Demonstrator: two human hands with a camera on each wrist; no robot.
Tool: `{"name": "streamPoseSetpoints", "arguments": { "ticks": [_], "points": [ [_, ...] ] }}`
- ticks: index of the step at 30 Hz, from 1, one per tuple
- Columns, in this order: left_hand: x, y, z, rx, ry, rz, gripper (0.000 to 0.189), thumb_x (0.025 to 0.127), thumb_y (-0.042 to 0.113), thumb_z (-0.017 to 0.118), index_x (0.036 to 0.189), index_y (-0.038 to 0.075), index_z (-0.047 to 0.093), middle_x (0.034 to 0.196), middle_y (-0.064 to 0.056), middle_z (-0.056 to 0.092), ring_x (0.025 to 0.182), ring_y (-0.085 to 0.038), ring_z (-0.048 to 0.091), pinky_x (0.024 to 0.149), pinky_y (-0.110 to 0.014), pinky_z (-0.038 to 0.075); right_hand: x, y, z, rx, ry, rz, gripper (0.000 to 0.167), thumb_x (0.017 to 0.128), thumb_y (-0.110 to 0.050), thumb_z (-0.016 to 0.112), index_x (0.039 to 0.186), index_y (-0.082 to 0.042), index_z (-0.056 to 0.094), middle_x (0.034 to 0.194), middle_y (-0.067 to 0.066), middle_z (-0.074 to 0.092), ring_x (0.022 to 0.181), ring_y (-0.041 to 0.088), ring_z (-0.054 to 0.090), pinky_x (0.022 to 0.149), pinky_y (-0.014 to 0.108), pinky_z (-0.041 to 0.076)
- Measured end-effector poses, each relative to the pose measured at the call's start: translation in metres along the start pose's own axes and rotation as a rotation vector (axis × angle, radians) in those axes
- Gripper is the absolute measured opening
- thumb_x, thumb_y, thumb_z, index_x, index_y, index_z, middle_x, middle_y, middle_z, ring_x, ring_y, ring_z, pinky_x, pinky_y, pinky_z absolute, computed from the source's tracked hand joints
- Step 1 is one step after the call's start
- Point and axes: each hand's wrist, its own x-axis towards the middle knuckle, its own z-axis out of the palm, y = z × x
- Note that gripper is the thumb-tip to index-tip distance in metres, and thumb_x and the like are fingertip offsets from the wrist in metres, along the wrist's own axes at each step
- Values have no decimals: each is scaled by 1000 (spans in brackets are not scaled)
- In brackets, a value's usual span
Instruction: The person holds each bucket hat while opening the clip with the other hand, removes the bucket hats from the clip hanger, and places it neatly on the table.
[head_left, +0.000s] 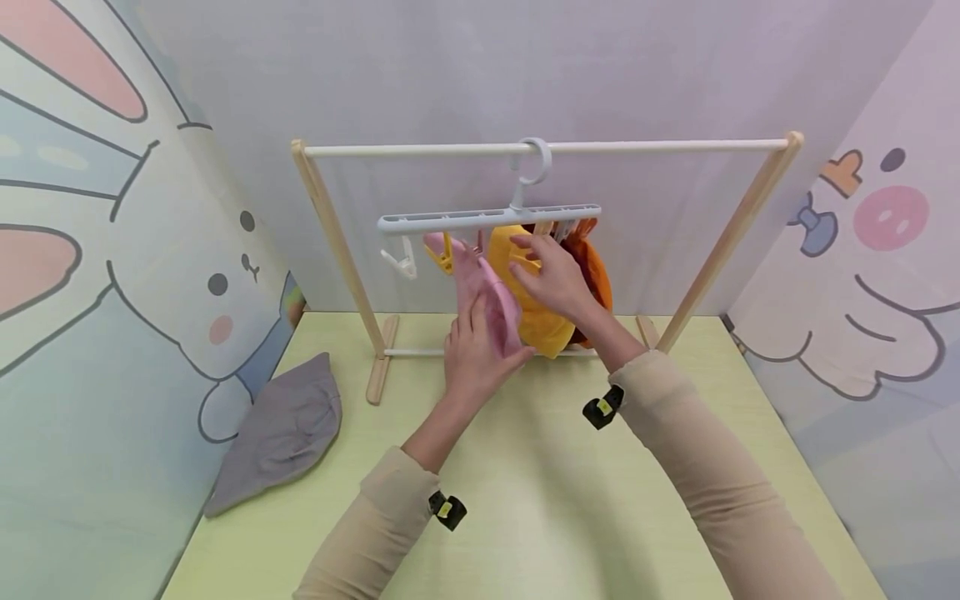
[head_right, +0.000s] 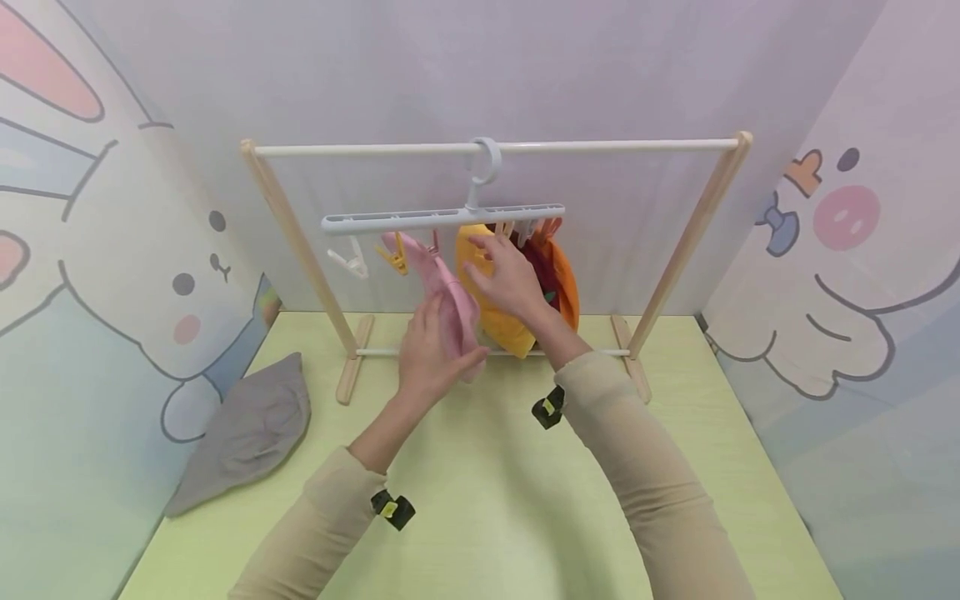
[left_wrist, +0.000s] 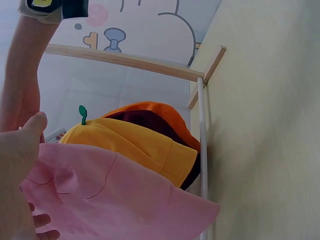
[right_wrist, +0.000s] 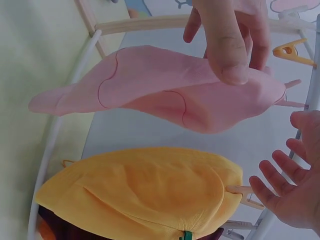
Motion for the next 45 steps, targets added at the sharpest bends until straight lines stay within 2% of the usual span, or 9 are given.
{"name": "streamPoseSetpoints", "arguments": {
  "ticks": [5,12,15,21,26,32,37,45],
  "points": [
    [-1,3,6,-32,6,-44,111,61,59,76,144,12,19,143,-7,33,110,-27,45,90,-42,41,3,-5,3,-7,-18,-15,46,88,-25,60,130,-9,49,127,10,53,109,29,55,92,40,45],
    [-2,6,11,-95,-29,-91,109,64,59,73,145,12,17,143,-8,34,124,-28,40,98,-47,38,4,-11,4,-10,-24,-14,47,88,-26,60,131,-11,49,128,7,52,110,26,56,91,38,46],
    [-1,6,13,-102,-37,-110,102,66,55,74,143,13,21,138,-9,38,121,-28,43,97,-47,40,4,-13,4,-11,-39,-8,48,88,-27,60,132,-12,48,129,6,51,110,23,55,91,38,46],
    [-1,4,15,-122,-52,-127,81,72,33,75,137,12,33,124,-9,50,108,-27,51,87,-44,46,3,-14,5,-10,-43,-17,48,88,-26,60,132,-12,48,129,7,52,108,26,56,90,38,46],
    [-2,0,14,-148,-72,-120,71,76,25,71,136,14,36,118,-7,55,102,-25,53,84,-42,48,3,-12,7,5,-45,-12,50,88,-25,60,133,-10,46,127,9,52,107,26,57,89,38,47],
    [-4,-3,10,-186,-60,-99,59,80,18,64,134,11,41,114,-7,58,97,-24,56,83,-40,49,5,-14,7,23,-42,-7,53,88,-25,61,135,-10,44,126,12,54,106,27,59,86,37,49],
    [-6,-5,6,-223,-29,-77,49,81,14,61,128,9,46,112,-7,61,97,-23,61,82,-38,50,5,-16,10,60,-30,-6,53,88,-25,60,135,-7,44,125,13,55,104,28,60,85,36,50],
    [-11,-10,2,-201,51,-39,35,81,15,60,116,6,55,94,-7,65,81,-25,63,67,-41,49,7,-18,18,119,12,11,52,88,-27,61,133,-7,45,123,12,56,102,24,61,86,37,50]
  ]
}}
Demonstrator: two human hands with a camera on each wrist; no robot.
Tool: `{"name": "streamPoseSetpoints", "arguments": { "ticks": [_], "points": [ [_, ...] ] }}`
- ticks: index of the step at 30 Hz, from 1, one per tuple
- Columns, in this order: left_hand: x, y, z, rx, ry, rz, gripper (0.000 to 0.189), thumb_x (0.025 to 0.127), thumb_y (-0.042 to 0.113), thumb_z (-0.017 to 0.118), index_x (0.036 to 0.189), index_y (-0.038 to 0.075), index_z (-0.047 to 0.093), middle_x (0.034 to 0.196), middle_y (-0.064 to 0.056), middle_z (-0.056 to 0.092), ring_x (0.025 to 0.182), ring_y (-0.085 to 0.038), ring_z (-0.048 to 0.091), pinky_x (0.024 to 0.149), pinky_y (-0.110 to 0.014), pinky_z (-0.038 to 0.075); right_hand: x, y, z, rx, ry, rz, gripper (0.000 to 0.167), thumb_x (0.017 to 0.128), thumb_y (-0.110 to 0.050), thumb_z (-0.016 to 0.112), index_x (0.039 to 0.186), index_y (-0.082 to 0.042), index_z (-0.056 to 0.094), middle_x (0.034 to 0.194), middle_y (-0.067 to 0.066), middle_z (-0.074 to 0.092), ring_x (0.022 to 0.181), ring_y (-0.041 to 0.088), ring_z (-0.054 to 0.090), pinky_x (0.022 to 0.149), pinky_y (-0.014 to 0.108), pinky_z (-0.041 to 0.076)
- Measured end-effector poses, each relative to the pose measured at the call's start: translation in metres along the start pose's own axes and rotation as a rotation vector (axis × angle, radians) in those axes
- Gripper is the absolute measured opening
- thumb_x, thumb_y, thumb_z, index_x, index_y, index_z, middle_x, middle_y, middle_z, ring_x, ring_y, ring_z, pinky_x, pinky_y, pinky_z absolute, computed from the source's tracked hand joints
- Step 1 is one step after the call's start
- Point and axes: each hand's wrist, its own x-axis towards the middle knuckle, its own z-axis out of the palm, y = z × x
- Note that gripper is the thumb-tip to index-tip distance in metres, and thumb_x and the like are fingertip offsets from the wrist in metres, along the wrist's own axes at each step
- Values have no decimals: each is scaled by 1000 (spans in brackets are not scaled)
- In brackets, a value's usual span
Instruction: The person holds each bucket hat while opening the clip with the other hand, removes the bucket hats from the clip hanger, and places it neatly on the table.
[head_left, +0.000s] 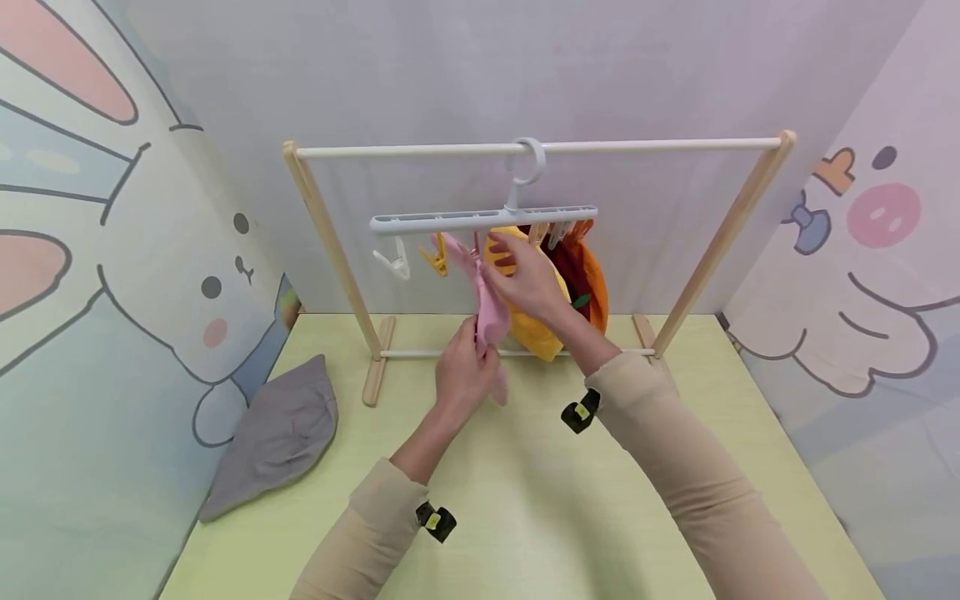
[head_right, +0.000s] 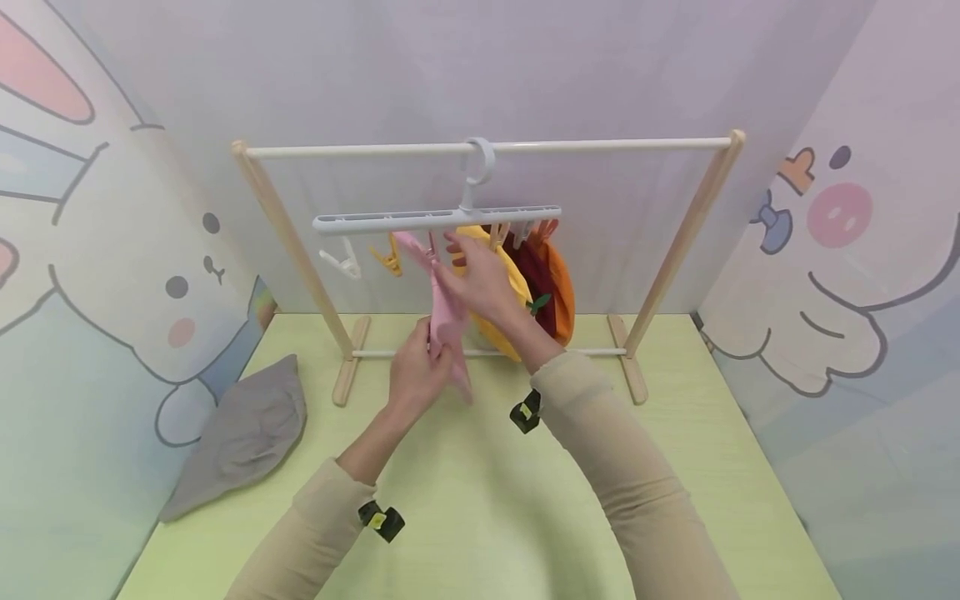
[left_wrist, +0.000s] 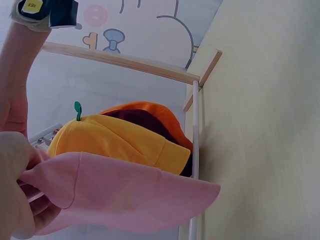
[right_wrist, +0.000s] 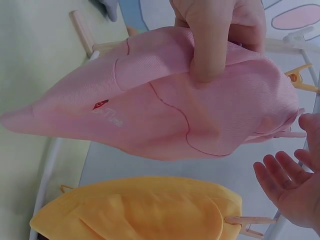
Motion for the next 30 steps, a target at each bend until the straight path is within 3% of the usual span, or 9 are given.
{"name": "streamPoseSetpoints", "arguments": {
  "ticks": [6,14,25,30],
  "points": [
    [-2,-5,-3,21,45,28,23,81,20,65,99,6,61,83,-5,65,72,-20,62,60,-34,48,-1,-1,4,13,37,-9,50,87,-23,62,131,-6,47,120,13,57,99,21,62,84,34,51],
    [-3,-8,-10,20,48,46,12,79,15,68,76,8,59,77,-4,63,65,-16,59,54,-29,45,-2,-4,8,53,65,23,48,87,-25,62,129,-7,48,114,10,60,94,21,64,79,30,52],
    [-2,-11,-16,4,49,137,8,78,8,69,79,3,65,88,-8,67,72,-20,64,59,-31,50,2,-14,17,46,99,68,47,86,-36,62,125,-11,52,104,6,64,86,17,65,66,22,53],
    [-2,-15,-21,21,30,186,8,77,6,70,76,3,63,75,-6,65,60,-16,58,51,-28,45,4,-18,21,-16,129,62,40,86,-39,61,113,-11,55,98,4,65,81,12,64,64,20,52]
  ]
}}
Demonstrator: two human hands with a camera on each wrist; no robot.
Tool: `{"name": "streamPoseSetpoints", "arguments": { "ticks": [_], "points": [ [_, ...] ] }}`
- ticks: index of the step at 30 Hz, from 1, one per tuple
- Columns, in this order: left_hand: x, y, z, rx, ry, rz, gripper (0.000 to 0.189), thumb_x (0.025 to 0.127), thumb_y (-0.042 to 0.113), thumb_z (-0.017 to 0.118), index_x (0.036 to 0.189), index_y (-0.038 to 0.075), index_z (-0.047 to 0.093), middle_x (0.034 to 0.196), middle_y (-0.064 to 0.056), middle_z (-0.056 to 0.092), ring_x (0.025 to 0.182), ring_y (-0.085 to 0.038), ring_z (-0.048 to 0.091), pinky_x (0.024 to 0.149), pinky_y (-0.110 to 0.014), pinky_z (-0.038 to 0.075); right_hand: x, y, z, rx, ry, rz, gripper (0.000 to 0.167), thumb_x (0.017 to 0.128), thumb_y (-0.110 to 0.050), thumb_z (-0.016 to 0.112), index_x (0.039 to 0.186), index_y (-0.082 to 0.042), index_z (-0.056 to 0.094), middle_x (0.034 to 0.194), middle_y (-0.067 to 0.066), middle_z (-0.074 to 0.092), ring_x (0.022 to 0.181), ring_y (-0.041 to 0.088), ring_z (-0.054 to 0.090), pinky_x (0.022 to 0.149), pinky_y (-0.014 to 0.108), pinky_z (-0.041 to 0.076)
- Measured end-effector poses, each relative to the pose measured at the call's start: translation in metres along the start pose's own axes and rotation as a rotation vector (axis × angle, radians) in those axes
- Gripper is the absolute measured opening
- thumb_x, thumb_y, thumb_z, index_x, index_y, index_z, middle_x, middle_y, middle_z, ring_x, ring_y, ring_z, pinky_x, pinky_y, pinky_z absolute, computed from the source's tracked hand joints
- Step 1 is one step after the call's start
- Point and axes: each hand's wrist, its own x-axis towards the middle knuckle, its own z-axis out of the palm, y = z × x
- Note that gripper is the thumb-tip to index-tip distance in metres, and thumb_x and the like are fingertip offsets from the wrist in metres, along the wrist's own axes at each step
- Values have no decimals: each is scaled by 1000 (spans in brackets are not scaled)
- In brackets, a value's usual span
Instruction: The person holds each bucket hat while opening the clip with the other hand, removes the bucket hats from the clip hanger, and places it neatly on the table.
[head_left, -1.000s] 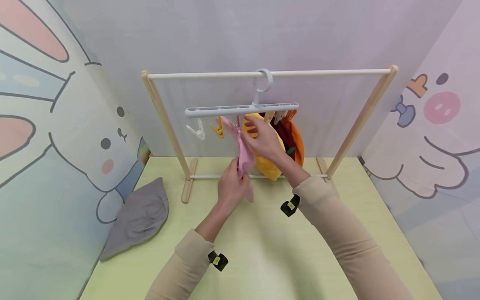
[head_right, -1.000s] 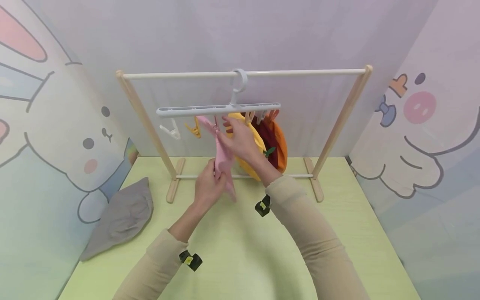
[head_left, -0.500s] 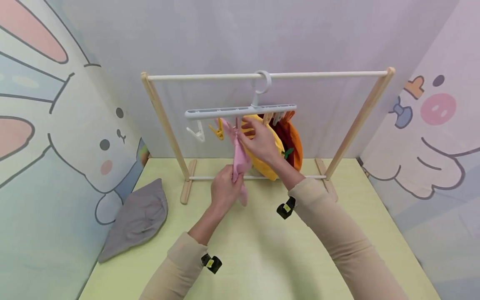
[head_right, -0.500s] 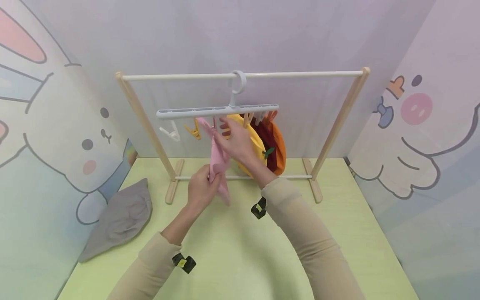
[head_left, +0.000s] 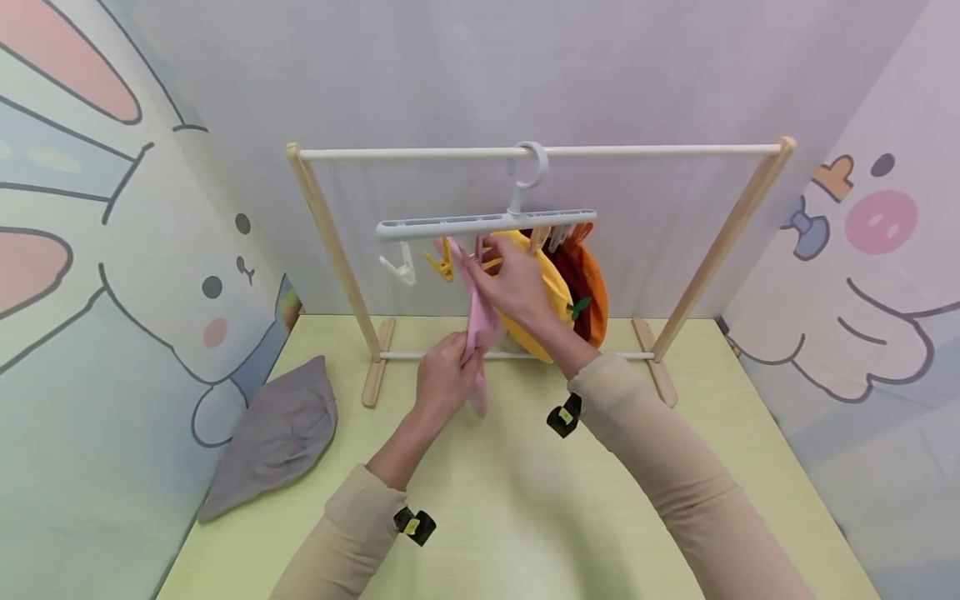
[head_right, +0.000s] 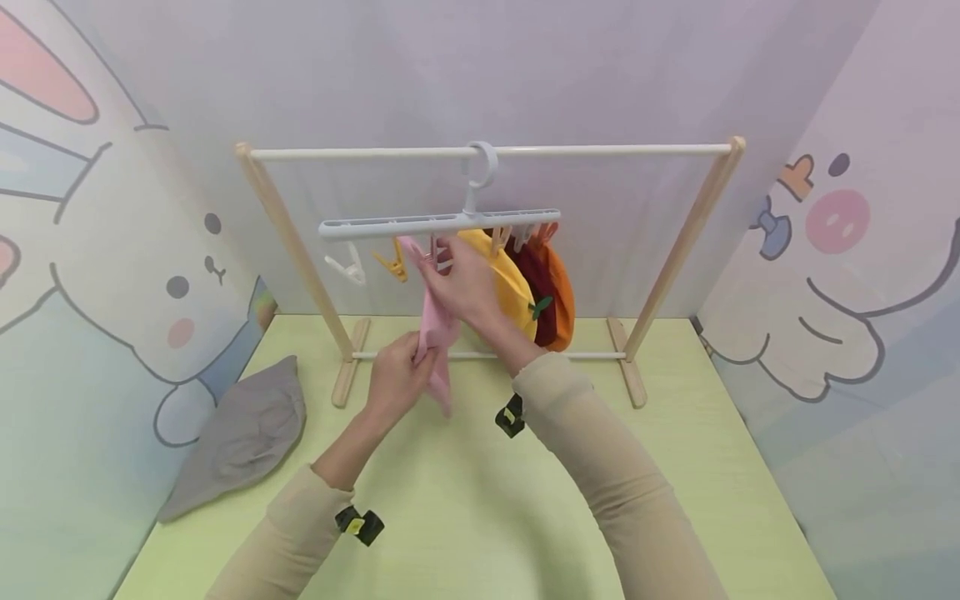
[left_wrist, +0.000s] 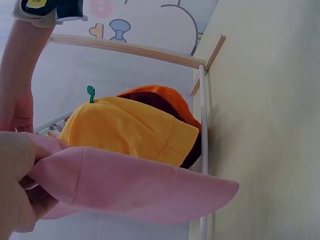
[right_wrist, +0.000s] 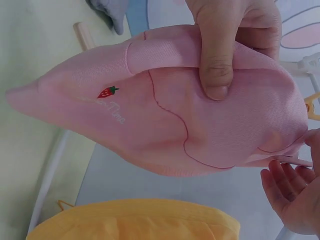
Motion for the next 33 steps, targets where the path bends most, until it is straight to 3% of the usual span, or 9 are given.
{"name": "streamPoseSetpoints", "arguments": {
  "ticks": [4,15,24,33],
  "points": [
    [0,-1,-3,-15,-25,24,14,78,5,69,70,5,59,63,-3,59,53,-12,50,46,-24,39,2,-2,0,-4,28,-18,34,85,-36,63,106,-10,55,94,3,64,81,13,63,62,21,52],
    [-2,0,-5,-14,-60,71,22,76,7,72,61,8,55,59,-2,58,51,-10,47,47,-23,36,3,-7,-3,-86,45,-36,34,85,-44,61,94,-13,52,84,0,64,72,9,61,54,20,48],
    [-1,1,-9,11,-88,89,21,77,11,73,64,9,57,60,-1,60,52,-10,52,47,-23,39,3,-9,-4,-121,49,-52,34,86,-41,60,99,-11,53,82,2,63,65,11,59,51,22,46],
    [1,0,-13,2,-53,110,25,77,5,69,59,9,53,58,-2,57,52,-11,52,46,-22,39,1,-11,-7,-158,15,-23,32,88,-42,56,101,-12,53,84,2,64,61,11,57,51,23,46]
  ]
}}
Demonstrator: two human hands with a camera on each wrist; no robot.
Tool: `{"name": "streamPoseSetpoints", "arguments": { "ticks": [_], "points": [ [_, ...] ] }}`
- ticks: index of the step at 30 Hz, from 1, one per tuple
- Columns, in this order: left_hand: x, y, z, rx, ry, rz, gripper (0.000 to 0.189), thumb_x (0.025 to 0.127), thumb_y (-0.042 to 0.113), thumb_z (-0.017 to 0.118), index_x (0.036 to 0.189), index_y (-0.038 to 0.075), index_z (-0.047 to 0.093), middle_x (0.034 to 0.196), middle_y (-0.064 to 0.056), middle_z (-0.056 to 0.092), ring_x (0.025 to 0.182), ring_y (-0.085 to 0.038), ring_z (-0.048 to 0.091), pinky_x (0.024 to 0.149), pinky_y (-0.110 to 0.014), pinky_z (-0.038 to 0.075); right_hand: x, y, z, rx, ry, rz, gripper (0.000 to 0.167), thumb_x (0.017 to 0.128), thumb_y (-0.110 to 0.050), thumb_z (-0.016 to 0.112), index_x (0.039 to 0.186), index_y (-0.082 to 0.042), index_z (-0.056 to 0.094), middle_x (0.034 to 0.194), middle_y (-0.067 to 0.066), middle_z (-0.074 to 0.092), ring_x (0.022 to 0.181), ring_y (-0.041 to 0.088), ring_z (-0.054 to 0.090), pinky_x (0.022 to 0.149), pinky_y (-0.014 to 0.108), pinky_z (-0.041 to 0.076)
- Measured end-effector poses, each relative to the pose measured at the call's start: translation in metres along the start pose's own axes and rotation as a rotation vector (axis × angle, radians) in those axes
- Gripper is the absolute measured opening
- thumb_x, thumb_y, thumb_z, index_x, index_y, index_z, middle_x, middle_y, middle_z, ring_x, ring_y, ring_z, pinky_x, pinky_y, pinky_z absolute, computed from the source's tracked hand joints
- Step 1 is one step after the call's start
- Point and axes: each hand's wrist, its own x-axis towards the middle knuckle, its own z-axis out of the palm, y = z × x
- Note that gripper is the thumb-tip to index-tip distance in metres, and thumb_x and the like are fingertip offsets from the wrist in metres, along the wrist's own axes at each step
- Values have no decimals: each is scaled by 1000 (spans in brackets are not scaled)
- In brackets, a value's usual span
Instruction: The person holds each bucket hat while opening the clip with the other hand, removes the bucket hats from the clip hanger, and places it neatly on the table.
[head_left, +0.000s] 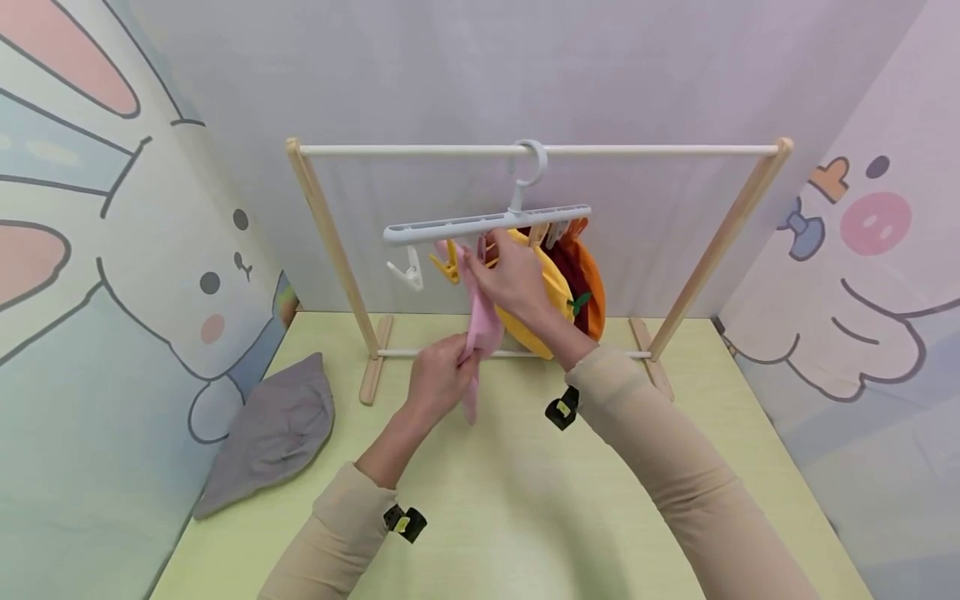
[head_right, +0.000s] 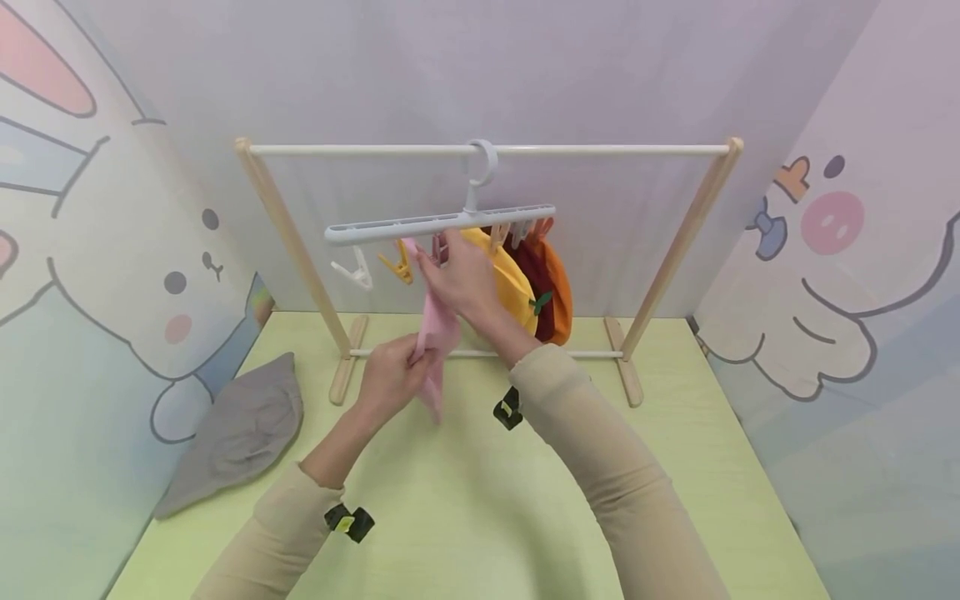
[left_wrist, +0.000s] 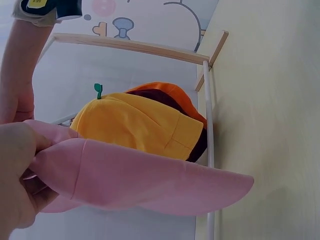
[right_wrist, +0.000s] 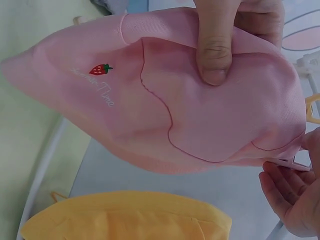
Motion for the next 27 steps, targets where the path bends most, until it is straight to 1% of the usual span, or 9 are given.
{"name": "streamPoseSetpoints", "arguments": {
  "ticks": [2,6,11,15,18,22,27],
  "points": [
    [1,-1,-1,-9,12,5,25,77,3,68,58,8,52,56,-2,55,50,-11,48,45,-21,37,0,0,0,-2,-6,4,30,88,-41,56,99,-12,53,85,2,65,63,11,58,52,23,46],
    [2,-2,-4,-9,22,2,24,77,2,66,58,8,52,54,-1,53,49,-10,42,44,-21,35,1,1,0,2,-4,-1,27,89,-36,57,101,-13,53,88,3,66,66,11,60,51,23,46],
    [3,-4,-6,-15,26,-4,27,78,2,66,56,9,50,54,-2,52,50,-11,41,44,-21,34,0,2,0,10,15,-17,24,89,-34,58,100,-13,53,88,3,66,72,12,62,51,23,46],
    [3,-5,-7,-14,26,8,27,78,1,64,56,9,50,53,-1,51,49,-10,41,43,-20,34,-2,3,1,15,32,-13,23,89,-35,57,99,-15,52,89,2,67,72,11,63,51,23,46],
    [4,-4,-8,-11,13,9,25,78,1,63,57,9,51,52,0,51,48,-9,40,42,-20,33,-3,3,1,25,44,-14,22,89,-34,57,100,-16,52,89,1,66,71,10,62,50,23,46],
    [6,-3,-10,-5,-15,-9,24,78,1,62,58,10,52,52,0,51,47,-9,40,42,-20,34,-3,4,2,33,53,-14,20,90,-33,56,102,-17,52,88,0,65,71,9,61,51,23,47],
    [5,-3,-11,7,-45,-15,24,78,2,64,58,9,52,53,-1,54,47,-9,42,43,-20,36,-3,6,2,42,63,-10,20,90,-31,57,103,-17,53,88,0,65,71,10,61,52,23,47]
  ]
}}
